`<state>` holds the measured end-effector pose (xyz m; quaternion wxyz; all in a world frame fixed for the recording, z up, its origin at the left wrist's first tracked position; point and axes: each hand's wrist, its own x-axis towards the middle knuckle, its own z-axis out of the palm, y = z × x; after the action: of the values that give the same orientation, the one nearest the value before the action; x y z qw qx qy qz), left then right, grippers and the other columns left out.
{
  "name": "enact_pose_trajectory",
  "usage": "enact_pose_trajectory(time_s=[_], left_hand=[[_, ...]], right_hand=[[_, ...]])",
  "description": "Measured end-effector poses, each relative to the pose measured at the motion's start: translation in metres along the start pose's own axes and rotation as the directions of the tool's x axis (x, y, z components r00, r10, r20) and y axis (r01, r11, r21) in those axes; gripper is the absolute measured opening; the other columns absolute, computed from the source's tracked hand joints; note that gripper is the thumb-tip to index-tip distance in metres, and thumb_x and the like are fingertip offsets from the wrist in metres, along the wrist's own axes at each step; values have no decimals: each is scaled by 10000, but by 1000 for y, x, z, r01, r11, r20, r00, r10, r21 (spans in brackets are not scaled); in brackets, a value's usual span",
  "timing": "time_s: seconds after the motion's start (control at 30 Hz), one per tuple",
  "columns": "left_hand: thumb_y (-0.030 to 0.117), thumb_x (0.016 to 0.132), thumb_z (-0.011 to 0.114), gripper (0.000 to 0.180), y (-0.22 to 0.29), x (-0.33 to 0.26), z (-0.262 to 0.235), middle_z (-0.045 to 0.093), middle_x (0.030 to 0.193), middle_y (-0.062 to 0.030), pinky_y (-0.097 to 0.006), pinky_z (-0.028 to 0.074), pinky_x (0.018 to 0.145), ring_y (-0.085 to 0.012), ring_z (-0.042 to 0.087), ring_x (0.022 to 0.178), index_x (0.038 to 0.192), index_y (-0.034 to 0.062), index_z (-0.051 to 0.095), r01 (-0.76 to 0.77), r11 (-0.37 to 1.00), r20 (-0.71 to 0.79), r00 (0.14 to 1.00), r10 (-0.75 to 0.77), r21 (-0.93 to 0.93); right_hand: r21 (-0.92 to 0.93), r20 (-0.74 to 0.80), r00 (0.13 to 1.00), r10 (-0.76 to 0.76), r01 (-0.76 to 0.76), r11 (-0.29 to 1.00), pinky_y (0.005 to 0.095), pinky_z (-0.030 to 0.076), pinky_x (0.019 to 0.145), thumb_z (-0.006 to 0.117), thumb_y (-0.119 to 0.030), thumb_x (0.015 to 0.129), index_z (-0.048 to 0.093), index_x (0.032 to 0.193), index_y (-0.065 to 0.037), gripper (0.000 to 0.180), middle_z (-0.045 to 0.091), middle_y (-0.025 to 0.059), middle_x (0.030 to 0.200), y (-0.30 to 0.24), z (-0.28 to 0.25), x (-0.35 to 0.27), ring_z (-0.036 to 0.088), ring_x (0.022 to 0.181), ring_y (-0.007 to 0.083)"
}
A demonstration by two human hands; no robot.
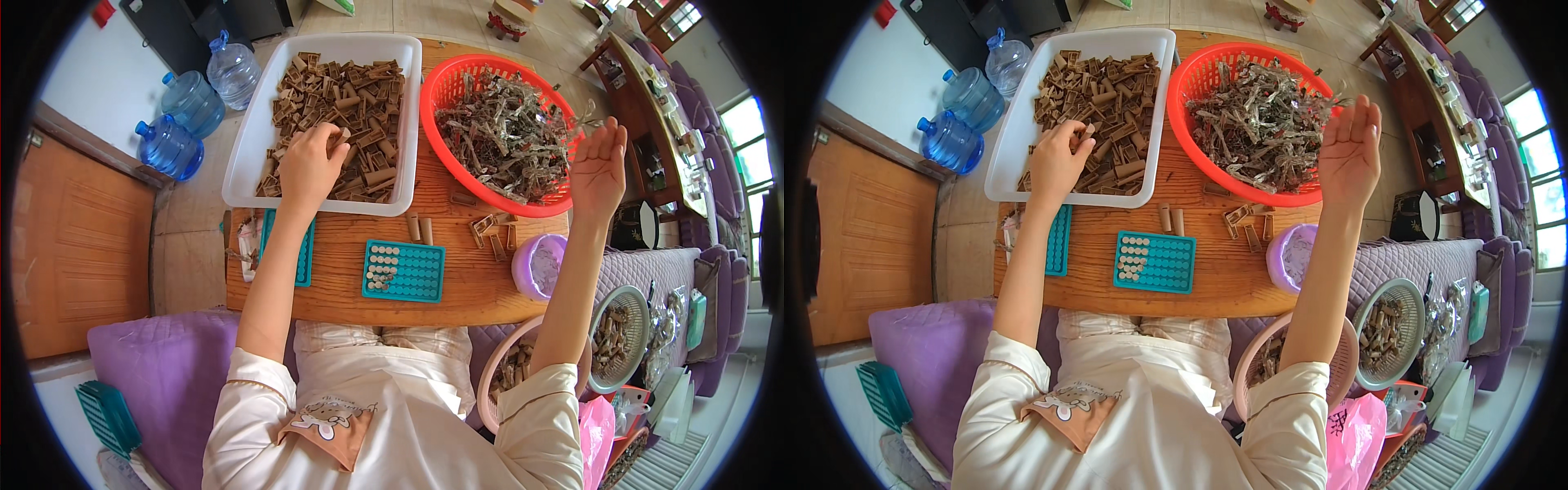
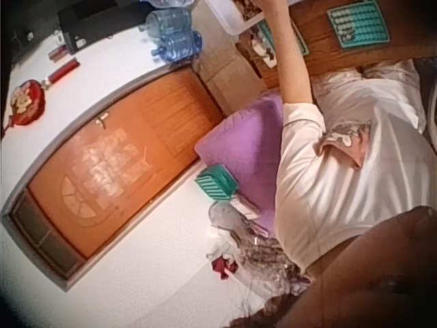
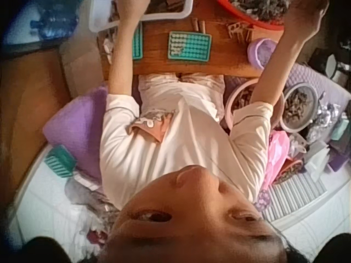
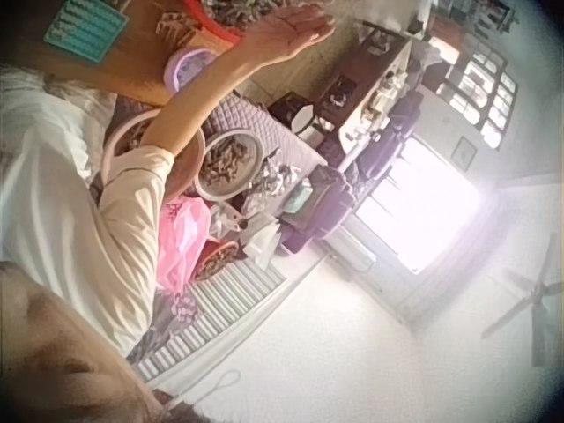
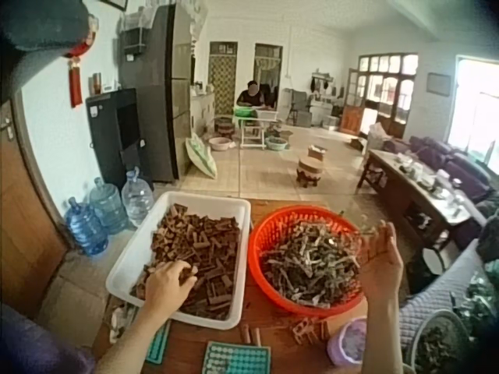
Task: Assembling small brown plastic components with small white circular pieces and colored strips at a table.
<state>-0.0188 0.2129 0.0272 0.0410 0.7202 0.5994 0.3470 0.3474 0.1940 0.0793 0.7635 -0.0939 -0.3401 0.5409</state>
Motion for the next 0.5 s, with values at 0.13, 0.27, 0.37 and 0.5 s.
enact_pose_trajectory(time_s=[0.13,0.27,0.37,0.5], left_hand=[[133,677,657,217,-3,1,0,541,649,-46,-344,432,603,-226,531,681,832,71,518,-32,999,-6,999,32,-30],[135,659,669,255,1,2,0,533,667,-51,-362,428,597,-241,521,694,778,71,452,54,998,71,996,-52,-25],[141,652,676,277,-1,1,-1,527,678,-58,-368,425,600,-249,520,700,752,70,427,90,994,61,994,-93,60],[139,674,659,266,-5,5,10,492,648,-71,-366,420,585,-269,521,655,763,60,421,-67,995,-16,998,68,73]], right_hand=[[376,129,990,48,-94,922,400,396,891,347,-156,893,509,1086,-71,265,506,85,1162,-9,-2,7,484,1060,246],[305,212,975,69,-133,943,414,393,885,361,-140,881,515,1064,-60,252,512,98,1151,-19,12,32,478,1068,251],[269,266,959,95,-169,948,413,395,874,374,-125,866,518,1041,-43,241,529,114,1117,-33,37,68,485,1053,256],[117,384,914,133,-191,975,414,396,866,365,-89,855,499,1015,9,231,530,156,1076,-65,86,110,483,1034,292]])
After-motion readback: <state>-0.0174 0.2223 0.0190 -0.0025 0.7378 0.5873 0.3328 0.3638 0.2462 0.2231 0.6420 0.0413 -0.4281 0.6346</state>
